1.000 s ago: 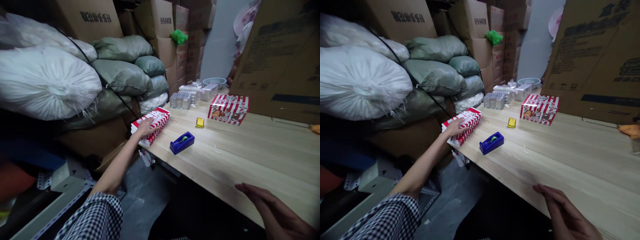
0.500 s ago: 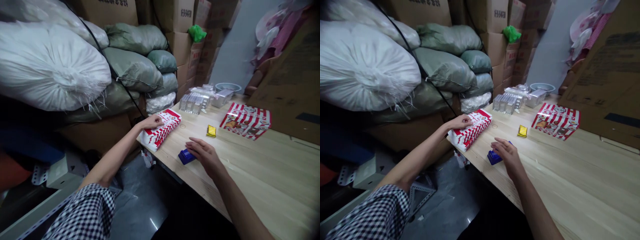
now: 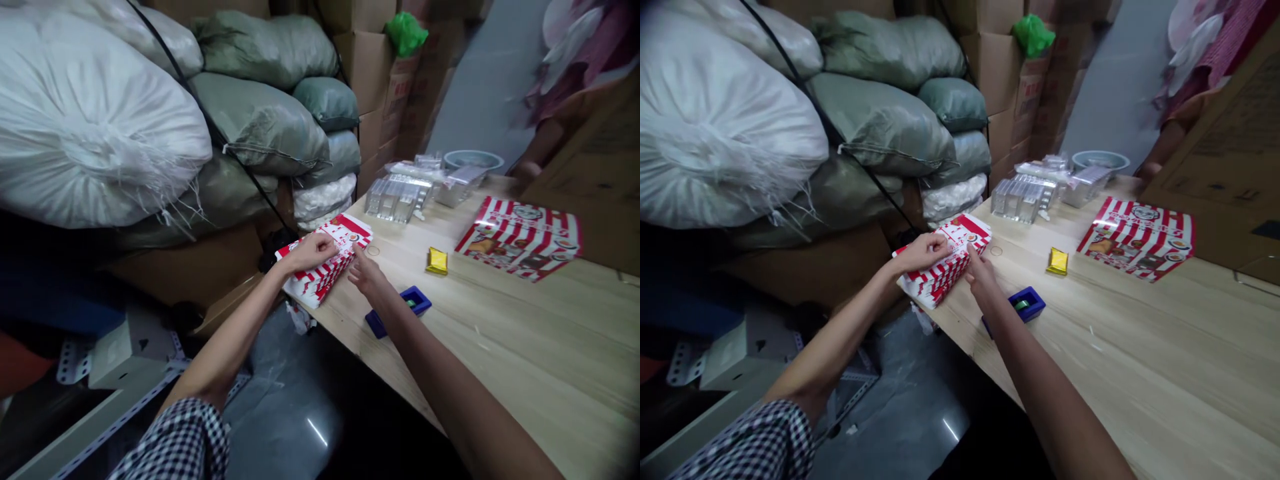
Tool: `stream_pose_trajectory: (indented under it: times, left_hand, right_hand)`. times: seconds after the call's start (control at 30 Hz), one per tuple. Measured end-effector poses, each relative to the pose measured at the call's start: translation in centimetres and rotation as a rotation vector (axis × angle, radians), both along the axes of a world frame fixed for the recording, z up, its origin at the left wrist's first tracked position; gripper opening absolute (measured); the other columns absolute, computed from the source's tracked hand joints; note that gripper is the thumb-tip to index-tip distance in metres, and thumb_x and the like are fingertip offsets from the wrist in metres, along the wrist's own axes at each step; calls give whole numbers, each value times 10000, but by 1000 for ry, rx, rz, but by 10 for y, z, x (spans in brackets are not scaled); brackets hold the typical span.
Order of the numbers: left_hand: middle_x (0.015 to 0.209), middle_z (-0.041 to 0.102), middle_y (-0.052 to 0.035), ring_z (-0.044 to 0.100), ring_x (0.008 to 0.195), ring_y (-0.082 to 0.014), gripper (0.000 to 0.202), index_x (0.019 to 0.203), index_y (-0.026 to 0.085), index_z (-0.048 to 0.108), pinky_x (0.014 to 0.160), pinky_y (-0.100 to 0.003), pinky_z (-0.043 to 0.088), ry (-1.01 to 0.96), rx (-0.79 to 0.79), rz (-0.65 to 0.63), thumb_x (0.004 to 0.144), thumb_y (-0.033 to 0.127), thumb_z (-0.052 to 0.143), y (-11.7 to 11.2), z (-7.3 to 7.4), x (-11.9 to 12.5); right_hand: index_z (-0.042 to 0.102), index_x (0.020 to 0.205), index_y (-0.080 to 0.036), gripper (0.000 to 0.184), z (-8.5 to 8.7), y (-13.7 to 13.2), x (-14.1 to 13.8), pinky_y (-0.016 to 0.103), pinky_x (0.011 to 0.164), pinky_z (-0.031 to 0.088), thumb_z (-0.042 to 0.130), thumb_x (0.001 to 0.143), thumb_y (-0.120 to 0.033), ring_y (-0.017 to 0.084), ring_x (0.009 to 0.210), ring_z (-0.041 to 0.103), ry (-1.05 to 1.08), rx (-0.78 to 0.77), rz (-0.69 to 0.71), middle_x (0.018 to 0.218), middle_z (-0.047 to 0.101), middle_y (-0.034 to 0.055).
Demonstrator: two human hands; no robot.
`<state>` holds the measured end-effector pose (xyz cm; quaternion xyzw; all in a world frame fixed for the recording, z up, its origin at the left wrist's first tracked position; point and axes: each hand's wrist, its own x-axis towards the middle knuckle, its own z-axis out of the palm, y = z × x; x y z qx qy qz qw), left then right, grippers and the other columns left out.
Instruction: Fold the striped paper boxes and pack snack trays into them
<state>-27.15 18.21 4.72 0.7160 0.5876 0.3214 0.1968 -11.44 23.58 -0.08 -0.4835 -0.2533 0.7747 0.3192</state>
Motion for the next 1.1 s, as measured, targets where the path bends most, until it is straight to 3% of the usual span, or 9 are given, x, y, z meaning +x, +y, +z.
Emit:
stream_pose_trajectory:
  times: [0.17, 0.27, 0.43, 0.6, 0.7, 0.87, 0.97, 1.1]
  left_hand:
    - [660, 413, 37, 388, 669, -121, 299, 627, 192, 368, 668, -265, 318, 9, 58, -5, 856, 254, 551, -30, -1, 14]
    - [669, 408, 37, 379, 656, -115, 316, 627, 192, 369, 658, -262, 319, -90, 80, 47, 869, 265, 558, -39, 1, 20]
    - [618, 343, 47, 305, 615, -111, 361, 604, 195, 368, 598, -265, 266, -274, 45, 117, 876, 322, 570, -43, 12, 28]
    - [631, 366, 43, 331, 619, -112, 349, 613, 196, 362, 604, -265, 289, -291, -4, 20, 867, 299, 578, -52, 23, 39]
    - [653, 403, 35, 368, 635, -120, 331, 624, 200, 368, 617, -269, 321, -279, -26, -18, 862, 290, 581, -62, 20, 48]
    - [684, 453, 26, 421, 661, -136, 295, 633, 210, 361, 659, -285, 380, -237, 20, -24, 843, 227, 567, -77, 5, 64]
    - [660, 447, 30, 437, 660, -146, 272, 637, 220, 357, 695, -305, 409, -177, 82, -77, 824, 175, 549, -83, 0, 77]
    - [675, 501, 12, 501, 705, -166, 251, 660, 224, 378, 775, -350, 436, 2, 202, -115, 844, 140, 527, -97, 1, 100]
  right_hand:
    - [635, 947, -157, 144, 1, 12, -9, 227, 552, 472, 719, 891, -260, 95, 566, 563, -20, 30, -83, 747, 639, -33]
    - [629, 1008, -175, 178, 3, 7, -11, 204, 533, 440, 731, 863, -189, 85, 576, 556, -34, 39, -103, 778, 648, -37]
    - [638, 991, -262, 307, -1, -12, -1, 227, 545, 430, 828, 751, -277, 117, 595, 580, -29, 3, -39, 707, 660, -64]
    - [639, 944, -248, 284, -7, -14, 6, 242, 546, 442, 832, 737, -279, 121, 559, 570, -33, -31, 24, 668, 650, -57]
    - [619, 956, -224, 233, -11, -11, 6, 238, 557, 463, 781, 789, -227, 110, 533, 569, -38, -48, 48, 678, 651, -60]
    - [644, 917, -145, 129, -18, -18, 8, 265, 591, 522, 684, 909, -267, 105, 560, 596, 19, -116, 201, 730, 658, -31]
    - [656, 876, -140, 86, -19, -25, 13, 281, 582, 545, 680, 892, -221, 131, 548, 624, 89, -132, 239, 689, 679, -11]
    - [660, 839, -170, 89, -19, -38, 32, 292, 562, 576, 735, 790, -170, 190, 569, 681, 165, -88, 179, 648, 713, 5]
